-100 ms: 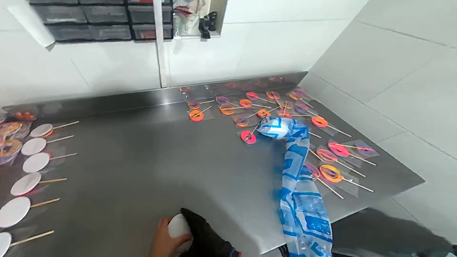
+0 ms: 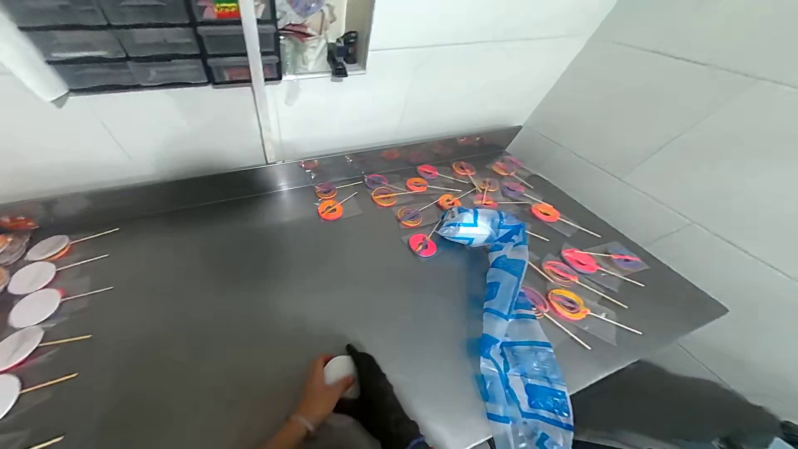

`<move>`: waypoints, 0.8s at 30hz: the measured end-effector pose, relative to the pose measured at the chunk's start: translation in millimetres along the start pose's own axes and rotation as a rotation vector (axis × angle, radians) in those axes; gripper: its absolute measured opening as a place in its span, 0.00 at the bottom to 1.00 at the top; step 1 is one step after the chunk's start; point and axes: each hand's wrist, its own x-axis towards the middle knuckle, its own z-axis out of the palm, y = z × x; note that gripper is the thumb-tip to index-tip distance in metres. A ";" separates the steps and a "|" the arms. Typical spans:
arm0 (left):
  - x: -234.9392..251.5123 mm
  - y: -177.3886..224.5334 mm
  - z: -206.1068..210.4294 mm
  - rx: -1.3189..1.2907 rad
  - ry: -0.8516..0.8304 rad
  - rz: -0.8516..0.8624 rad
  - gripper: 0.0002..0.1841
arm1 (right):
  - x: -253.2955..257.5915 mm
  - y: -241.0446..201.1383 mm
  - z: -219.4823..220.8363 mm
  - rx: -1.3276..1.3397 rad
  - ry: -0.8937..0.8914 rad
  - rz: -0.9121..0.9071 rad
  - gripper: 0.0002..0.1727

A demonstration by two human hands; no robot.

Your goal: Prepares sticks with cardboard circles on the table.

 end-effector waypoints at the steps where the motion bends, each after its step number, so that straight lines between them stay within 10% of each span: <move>1: 34.3 13.6 15.7 -0.013 -0.075 0.104 0.38 | 8.5 20.7 -14.4 0.053 0.054 0.110 0.62; 8: 268.3 191.1 124.3 0.592 0.088 0.519 0.40 | 45.3 72.1 -81.9 -0.235 0.276 0.458 0.60; 13: 373.8 202.6 176.1 0.748 0.052 0.436 0.49 | 52.6 62.7 -88.6 -0.267 0.156 0.515 0.54; 17: 352.7 174.1 125.7 0.887 -0.112 0.467 0.42 | 46.9 97.8 -112.5 0.266 0.258 0.449 0.24; 24: 158.0 -4.3 -100.9 0.991 -0.087 0.538 0.40 | 64.8 51.5 -128.8 0.828 0.196 0.407 0.22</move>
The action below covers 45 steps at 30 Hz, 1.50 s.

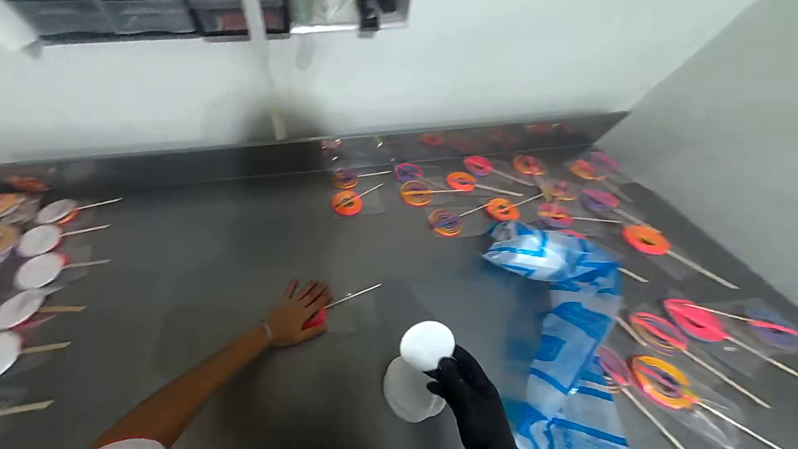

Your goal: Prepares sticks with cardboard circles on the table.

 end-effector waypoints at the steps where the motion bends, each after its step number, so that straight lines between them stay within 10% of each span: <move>1: -52.3 -9.6 3.3 -0.010 -0.028 -0.041 0.40 | -1.8 4.8 23.5 -0.038 -0.065 -0.004 0.21; 7: -253.7 27.7 38.6 -0.083 0.118 -0.275 0.38 | -56.4 55.0 154.0 -0.414 -0.438 -0.005 0.18; 16: -249.9 54.1 72.0 -0.169 0.461 -0.318 0.23 | -61.5 73.5 151.0 -0.609 -0.251 -0.188 0.13; 22: -252.9 50.9 57.2 -0.215 0.232 -0.291 0.39 | -96.1 88.3 220.1 -0.508 -0.404 -0.037 0.10; 32: -295.0 23.4 57.1 -0.225 0.313 -0.331 0.23 | -79.8 85.3 197.9 -0.425 0.006 -0.262 0.12; 40: -297.0 16.9 50.8 -0.318 0.222 -0.264 0.34 | -113.0 96.6 248.3 -0.457 -0.287 -0.077 0.10; 45: -305.5 10.1 45.7 -0.302 0.206 -0.297 0.36 | -107.6 92.0 241.3 -0.480 -0.098 -0.272 0.11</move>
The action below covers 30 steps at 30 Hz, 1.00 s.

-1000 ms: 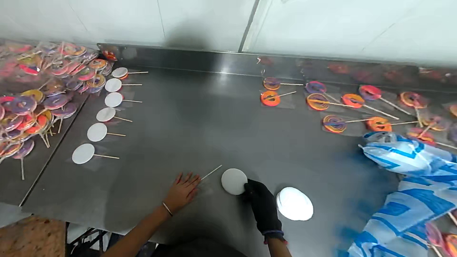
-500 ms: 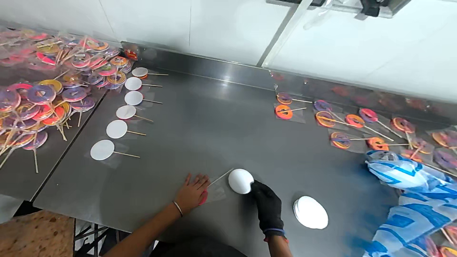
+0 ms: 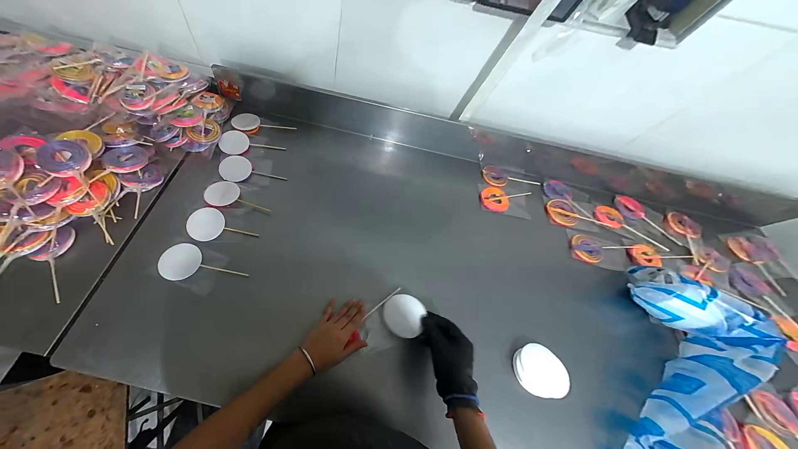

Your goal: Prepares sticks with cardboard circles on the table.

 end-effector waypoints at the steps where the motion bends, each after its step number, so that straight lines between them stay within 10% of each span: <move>1: -2.7 -2.8 -1.0 0.012 -0.015 -0.019 0.33 | 5.9 4.9 -8.9 -0.072 0.048 -0.036 0.11; 9: -12.7 1.8 -7.0 0.037 -0.047 -0.047 0.35 | -29.4 -23.2 27.9 -0.612 -0.161 -0.314 0.36; 13: -13.6 5.1 6.1 0.045 -0.033 -0.091 0.38 | -37.0 -11.4 48.4 -0.440 -0.315 -0.341 0.17; 19: -14.1 -5.9 -10.0 0.065 -0.163 -0.046 0.40 | -38.9 -13.1 33.7 -0.275 -0.665 -0.209 0.22; 26: -18.0 -13.8 -20.5 0.123 -0.181 -0.024 0.45 | -38.4 -9.4 4.2 -0.822 -0.135 -0.290 0.23; 30: -12.6 -0.3 -3.5 0.098 0.031 0.036 0.31 | 10.1 -20.2 0.6 -0.942 -0.135 -0.188 0.49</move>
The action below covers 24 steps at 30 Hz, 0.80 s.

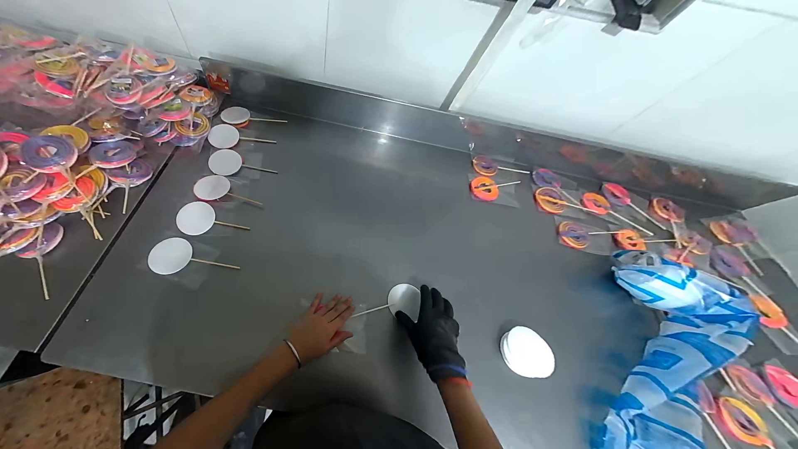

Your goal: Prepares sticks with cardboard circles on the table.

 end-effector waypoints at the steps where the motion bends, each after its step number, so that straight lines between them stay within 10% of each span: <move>1: 3.4 4.4 4.6 0.023 0.000 0.000 0.29 | 10.7 -3.0 -2.8 -0.032 -0.052 0.019 0.53; 4: 8.1 6.1 20.1 0.044 0.144 0.021 0.22 | 33.1 4.7 -7.9 -0.018 -0.158 0.031 0.50; 9: 5.6 1.8 18.9 -0.096 0.286 0.038 0.20 | 33.3 66.6 -15.1 0.614 -0.104 0.133 0.17; 19: 2.7 7.6 10.4 -0.084 0.077 0.000 0.28 | -52.2 -73.9 37.4 1.016 -0.238 0.244 0.15; 24: -23.4 -17.8 -15.9 -0.018 -0.074 -0.029 0.33 | -43.8 -106.7 26.6 0.542 -0.411 -0.262 0.26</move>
